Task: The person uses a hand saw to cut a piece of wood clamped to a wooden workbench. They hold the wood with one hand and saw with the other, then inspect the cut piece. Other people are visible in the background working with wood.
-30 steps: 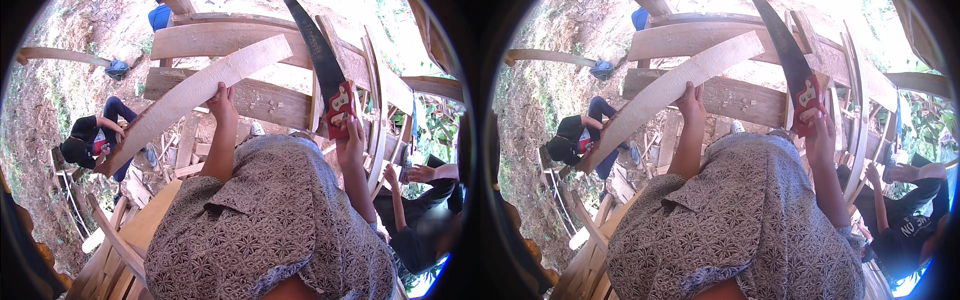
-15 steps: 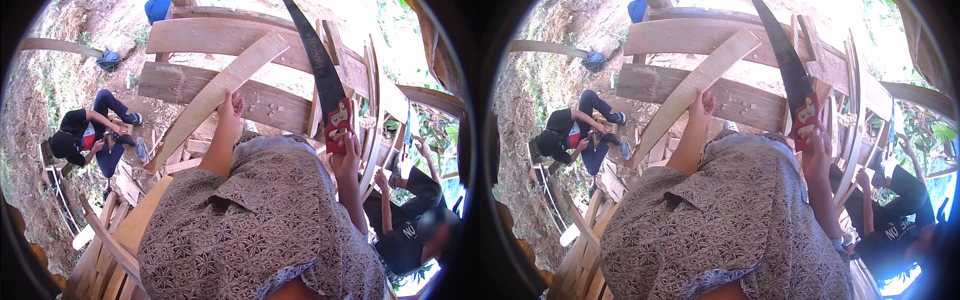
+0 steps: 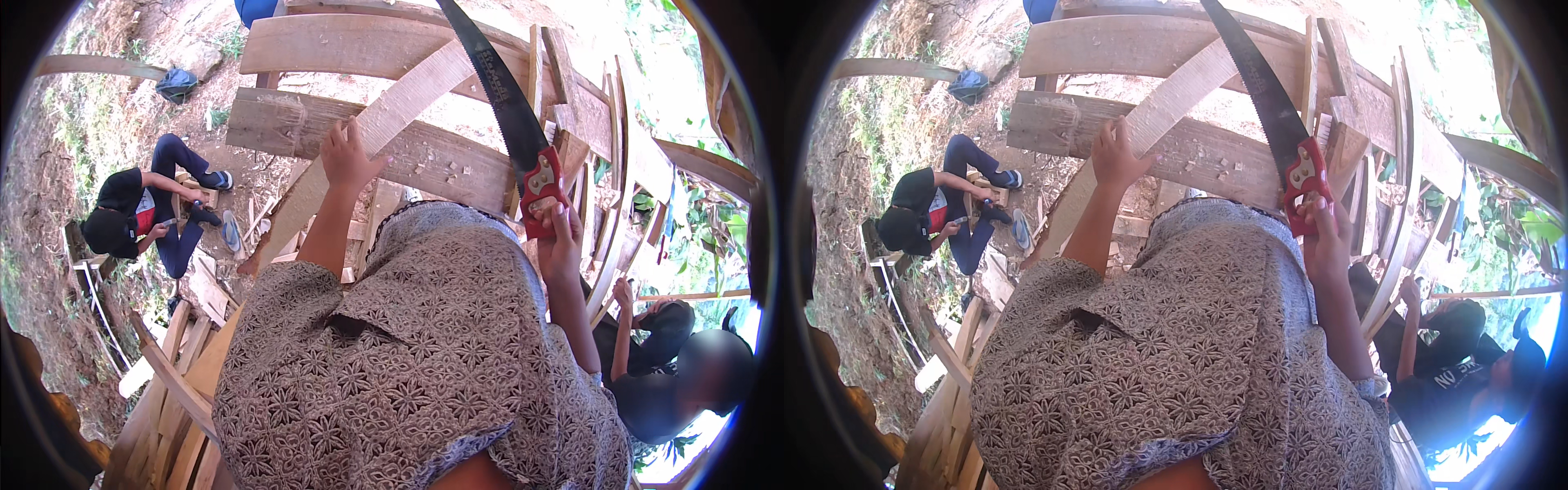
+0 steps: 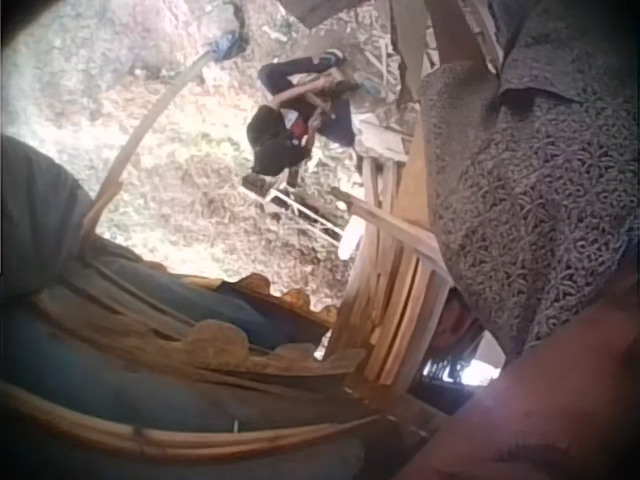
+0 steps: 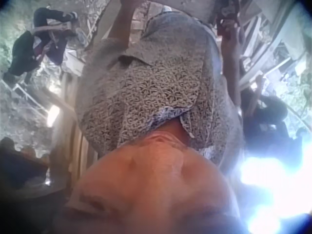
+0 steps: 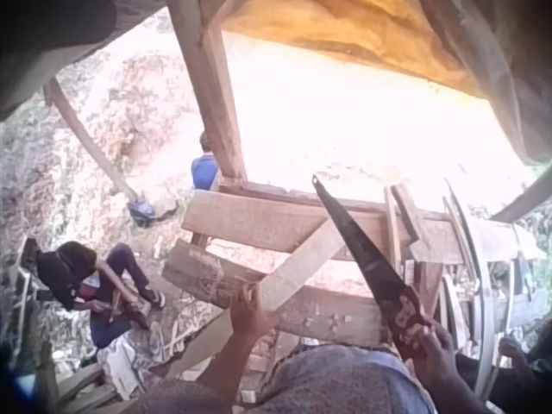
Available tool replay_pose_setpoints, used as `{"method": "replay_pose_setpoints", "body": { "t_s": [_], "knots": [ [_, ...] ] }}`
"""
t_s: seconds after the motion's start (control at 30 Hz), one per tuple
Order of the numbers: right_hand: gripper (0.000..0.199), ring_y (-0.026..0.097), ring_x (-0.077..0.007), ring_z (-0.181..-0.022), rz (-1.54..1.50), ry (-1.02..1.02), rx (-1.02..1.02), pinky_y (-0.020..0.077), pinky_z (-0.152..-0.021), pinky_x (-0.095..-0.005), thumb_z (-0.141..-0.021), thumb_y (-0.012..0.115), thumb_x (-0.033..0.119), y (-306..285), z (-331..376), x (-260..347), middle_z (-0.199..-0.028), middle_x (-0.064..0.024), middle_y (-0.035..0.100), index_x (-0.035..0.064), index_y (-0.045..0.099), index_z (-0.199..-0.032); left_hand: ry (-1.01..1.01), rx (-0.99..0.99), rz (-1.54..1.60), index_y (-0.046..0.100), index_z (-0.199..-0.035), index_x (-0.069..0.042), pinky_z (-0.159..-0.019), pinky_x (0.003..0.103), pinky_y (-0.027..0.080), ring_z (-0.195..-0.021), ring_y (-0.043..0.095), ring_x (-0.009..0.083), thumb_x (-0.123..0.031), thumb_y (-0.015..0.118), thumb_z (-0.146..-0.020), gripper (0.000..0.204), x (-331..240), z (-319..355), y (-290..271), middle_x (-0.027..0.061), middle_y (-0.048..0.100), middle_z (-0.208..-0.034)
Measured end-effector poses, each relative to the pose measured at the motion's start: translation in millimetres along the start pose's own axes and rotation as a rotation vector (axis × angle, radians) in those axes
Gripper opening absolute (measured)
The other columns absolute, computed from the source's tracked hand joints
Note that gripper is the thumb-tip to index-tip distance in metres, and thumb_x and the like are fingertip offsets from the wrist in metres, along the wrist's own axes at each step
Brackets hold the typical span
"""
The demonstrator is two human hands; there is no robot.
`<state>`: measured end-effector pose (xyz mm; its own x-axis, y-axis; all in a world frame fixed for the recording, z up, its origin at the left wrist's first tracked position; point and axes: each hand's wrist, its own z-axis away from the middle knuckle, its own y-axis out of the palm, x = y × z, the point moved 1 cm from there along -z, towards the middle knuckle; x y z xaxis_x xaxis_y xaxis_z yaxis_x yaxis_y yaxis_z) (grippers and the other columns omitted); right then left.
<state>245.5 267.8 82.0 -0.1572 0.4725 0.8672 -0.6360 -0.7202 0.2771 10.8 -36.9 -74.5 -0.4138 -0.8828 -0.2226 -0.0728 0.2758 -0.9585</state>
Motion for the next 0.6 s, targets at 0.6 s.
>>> {"method": "replay_pose_setpoints", "body": {
  "t_s": [0.6],
  "knots": [
    [0.050, 0.065, -0.0106, -0.080, 0.568, 0.015, 0.208, 0.0522, -0.073, -0.0249, -0.103, 0.066, 0.031, -12, -54, 50, -0.093, -0.0059, 0.071, -0.0058, 0.062, -0.137, -0.426, 0.048, 0.106, 0.059, -0.124, -0.005, -0.090, 0.055, 0.050, -0.108, 0.059, 0.0376, -0.052, 0.091, -0.063, 0.083, -30, 3, 30, 0.0172, 0.060, -0.115]
  ]
}}
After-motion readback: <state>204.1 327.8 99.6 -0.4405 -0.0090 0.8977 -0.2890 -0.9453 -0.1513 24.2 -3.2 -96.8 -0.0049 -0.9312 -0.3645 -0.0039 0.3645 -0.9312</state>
